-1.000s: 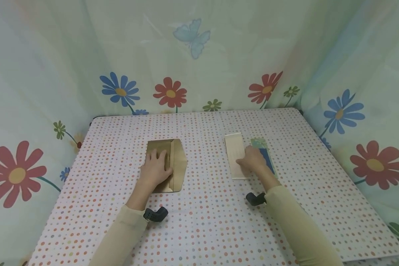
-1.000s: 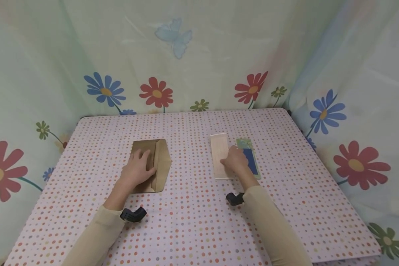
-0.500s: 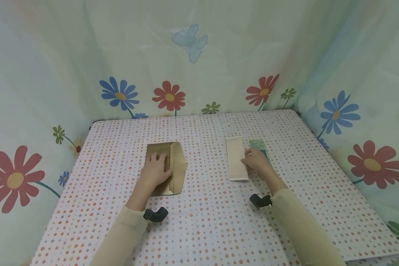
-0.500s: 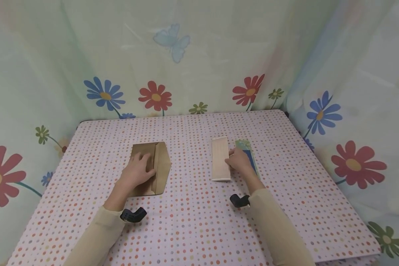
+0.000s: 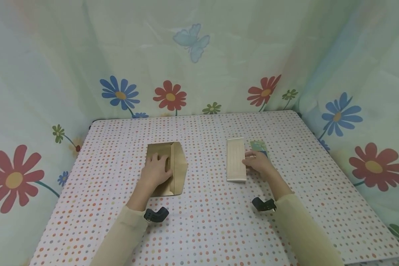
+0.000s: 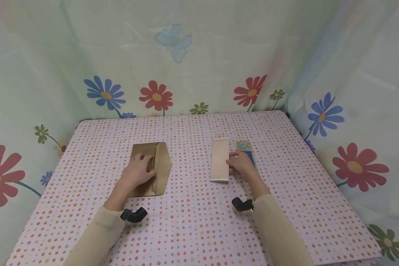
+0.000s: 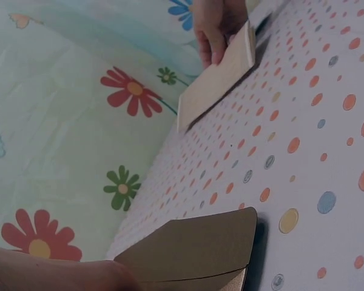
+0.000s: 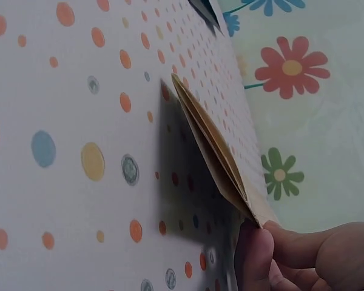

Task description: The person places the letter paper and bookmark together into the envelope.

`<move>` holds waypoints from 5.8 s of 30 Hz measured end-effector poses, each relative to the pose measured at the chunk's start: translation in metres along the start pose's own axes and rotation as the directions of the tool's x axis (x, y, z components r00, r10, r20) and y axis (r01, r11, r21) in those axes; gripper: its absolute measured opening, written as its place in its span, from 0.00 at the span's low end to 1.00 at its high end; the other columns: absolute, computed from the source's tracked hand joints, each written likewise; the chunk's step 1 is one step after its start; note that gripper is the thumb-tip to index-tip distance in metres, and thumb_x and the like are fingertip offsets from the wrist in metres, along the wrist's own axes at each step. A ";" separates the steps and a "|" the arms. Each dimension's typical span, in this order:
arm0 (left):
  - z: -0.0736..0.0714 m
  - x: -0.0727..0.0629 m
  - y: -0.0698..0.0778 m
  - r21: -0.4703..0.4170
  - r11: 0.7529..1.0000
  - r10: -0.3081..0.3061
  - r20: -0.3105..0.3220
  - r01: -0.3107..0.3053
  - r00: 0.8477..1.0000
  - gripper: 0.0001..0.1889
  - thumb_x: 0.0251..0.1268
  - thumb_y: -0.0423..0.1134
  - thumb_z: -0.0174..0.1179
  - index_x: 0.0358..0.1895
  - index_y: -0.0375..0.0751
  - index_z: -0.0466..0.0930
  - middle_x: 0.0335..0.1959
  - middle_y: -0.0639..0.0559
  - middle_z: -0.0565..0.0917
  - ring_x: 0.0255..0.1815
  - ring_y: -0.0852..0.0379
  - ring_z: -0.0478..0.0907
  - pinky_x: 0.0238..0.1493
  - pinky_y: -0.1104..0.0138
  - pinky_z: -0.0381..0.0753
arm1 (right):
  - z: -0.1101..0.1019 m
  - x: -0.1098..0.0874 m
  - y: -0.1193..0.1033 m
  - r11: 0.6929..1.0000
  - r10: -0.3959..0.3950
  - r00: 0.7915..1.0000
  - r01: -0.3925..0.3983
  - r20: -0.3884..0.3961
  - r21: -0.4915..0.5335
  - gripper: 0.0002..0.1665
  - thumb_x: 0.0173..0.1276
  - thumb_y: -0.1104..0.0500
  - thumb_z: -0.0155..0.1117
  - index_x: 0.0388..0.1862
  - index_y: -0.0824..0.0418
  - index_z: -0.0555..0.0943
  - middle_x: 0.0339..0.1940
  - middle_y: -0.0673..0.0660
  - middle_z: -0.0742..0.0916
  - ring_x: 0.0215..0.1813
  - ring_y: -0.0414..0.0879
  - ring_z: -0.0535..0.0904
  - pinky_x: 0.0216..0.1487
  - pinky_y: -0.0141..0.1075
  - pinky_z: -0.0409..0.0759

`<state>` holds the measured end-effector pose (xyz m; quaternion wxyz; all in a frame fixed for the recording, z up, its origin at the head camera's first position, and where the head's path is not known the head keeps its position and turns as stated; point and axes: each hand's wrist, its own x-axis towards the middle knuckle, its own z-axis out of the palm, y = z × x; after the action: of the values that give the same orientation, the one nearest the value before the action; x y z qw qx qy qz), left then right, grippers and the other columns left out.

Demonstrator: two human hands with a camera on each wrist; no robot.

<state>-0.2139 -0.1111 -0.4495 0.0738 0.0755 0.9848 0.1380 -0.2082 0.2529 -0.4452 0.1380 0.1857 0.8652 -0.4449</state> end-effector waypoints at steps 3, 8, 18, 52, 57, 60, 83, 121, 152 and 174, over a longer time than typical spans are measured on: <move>0.000 0.000 0.000 -0.003 1.000 0.000 0.000 0.000 1.000 0.32 0.61 0.51 0.56 0.69 0.46 0.65 0.69 0.35 0.61 0.69 0.32 0.60 0.52 0.41 0.75 | 0.002 0.000 -0.001 0.999 0.007 1.000 -0.007 0.009 0.033 0.31 0.70 0.58 0.56 0.69 0.66 0.64 0.58 0.68 0.79 0.40 0.43 0.82 0.37 0.28 0.81; 0.000 0.000 0.000 -0.008 1.000 0.005 -0.007 -0.005 1.000 0.31 0.61 0.51 0.55 0.68 0.45 0.66 0.69 0.34 0.61 0.68 0.32 0.60 0.53 0.42 0.76 | 0.007 0.000 -0.005 0.998 -0.007 1.000 0.005 0.024 0.065 0.31 0.70 0.57 0.55 0.69 0.65 0.63 0.59 0.67 0.78 0.41 0.42 0.81 0.38 0.28 0.81; 0.000 0.002 -0.003 -0.008 1.000 0.000 -0.009 0.000 1.000 0.31 0.61 0.51 0.55 0.68 0.45 0.66 0.69 0.35 0.62 0.69 0.32 0.60 0.54 0.43 0.75 | 0.018 0.000 -0.014 0.989 -0.027 0.999 0.021 0.041 0.147 0.32 0.71 0.56 0.56 0.71 0.63 0.61 0.61 0.67 0.78 0.40 0.40 0.82 0.40 0.30 0.82; -0.004 0.002 -0.004 -0.045 0.999 0.013 -0.010 -0.014 1.000 0.30 0.62 0.50 0.55 0.66 0.41 0.68 0.68 0.33 0.63 0.69 0.33 0.61 0.61 0.45 0.71 | 0.054 0.003 -0.043 0.964 -0.076 0.989 0.040 0.128 0.263 0.34 0.70 0.55 0.57 0.72 0.59 0.60 0.63 0.65 0.77 0.48 0.44 0.83 0.45 0.31 0.83; -0.005 0.001 -0.005 -0.050 0.999 0.013 -0.007 -0.013 1.000 0.30 0.62 0.50 0.55 0.66 0.41 0.68 0.68 0.33 0.63 0.68 0.34 0.62 0.61 0.45 0.71 | 0.060 0.003 -0.048 0.964 -0.075 0.987 0.036 0.139 0.264 0.33 0.70 0.55 0.57 0.72 0.59 0.61 0.63 0.63 0.77 0.53 0.48 0.82 0.46 0.31 0.82; -0.006 0.001 -0.005 -0.053 0.999 0.013 -0.004 -0.013 1.000 0.30 0.62 0.50 0.54 0.66 0.41 0.68 0.68 0.33 0.63 0.68 0.34 0.62 0.61 0.45 0.71 | 0.064 0.004 -0.051 0.963 -0.081 0.986 0.040 0.145 0.268 0.34 0.70 0.55 0.57 0.72 0.59 0.61 0.63 0.64 0.78 0.52 0.47 0.82 0.48 0.32 0.82; -0.006 0.003 -0.006 -0.062 0.998 0.005 -0.001 -0.005 1.000 0.30 0.63 0.51 0.55 0.67 0.43 0.67 0.69 0.34 0.63 0.70 0.34 0.60 0.62 0.46 0.71 | 0.084 0.006 -0.067 0.957 -0.106 0.983 0.059 0.153 0.285 0.32 0.70 0.57 0.58 0.71 0.60 0.62 0.60 0.64 0.78 0.49 0.47 0.83 0.45 0.32 0.83; -0.009 0.001 -0.004 -0.044 0.999 0.012 -0.015 -0.013 1.000 0.29 0.62 0.50 0.56 0.66 0.41 0.68 0.67 0.34 0.66 0.68 0.35 0.62 0.63 0.48 0.70 | 0.117 0.009 -0.080 0.952 -0.123 0.970 0.055 0.211 0.302 0.30 0.68 0.61 0.59 0.67 0.63 0.65 0.57 0.66 0.80 0.36 0.39 0.83 0.42 0.32 0.84; -0.006 0.002 -0.003 -0.051 0.999 0.002 -0.030 -0.003 1.000 0.27 0.63 0.48 0.55 0.65 0.43 0.70 0.66 0.36 0.67 0.68 0.37 0.63 0.63 0.49 0.70 | 0.137 0.014 -0.088 0.964 -0.114 0.969 0.056 0.218 0.258 0.26 0.67 0.61 0.60 0.64 0.62 0.70 0.52 0.62 0.81 0.38 0.42 0.83 0.41 0.32 0.84; -0.007 0.003 -0.003 -0.040 0.999 -0.004 -0.020 0.004 1.000 0.28 0.64 0.52 0.55 0.65 0.44 0.70 0.66 0.36 0.68 0.69 0.37 0.62 0.65 0.49 0.69 | 0.146 0.005 -0.093 0.973 -0.125 0.964 0.072 0.235 0.220 0.24 0.66 0.62 0.61 0.62 0.62 0.73 0.50 0.63 0.83 0.38 0.43 0.84 0.40 0.32 0.84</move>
<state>-0.2182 -0.1156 -0.4445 0.0656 0.0706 0.9827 0.1583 -0.2428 0.0847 -0.4629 0.2022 0.0986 0.7978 -0.5594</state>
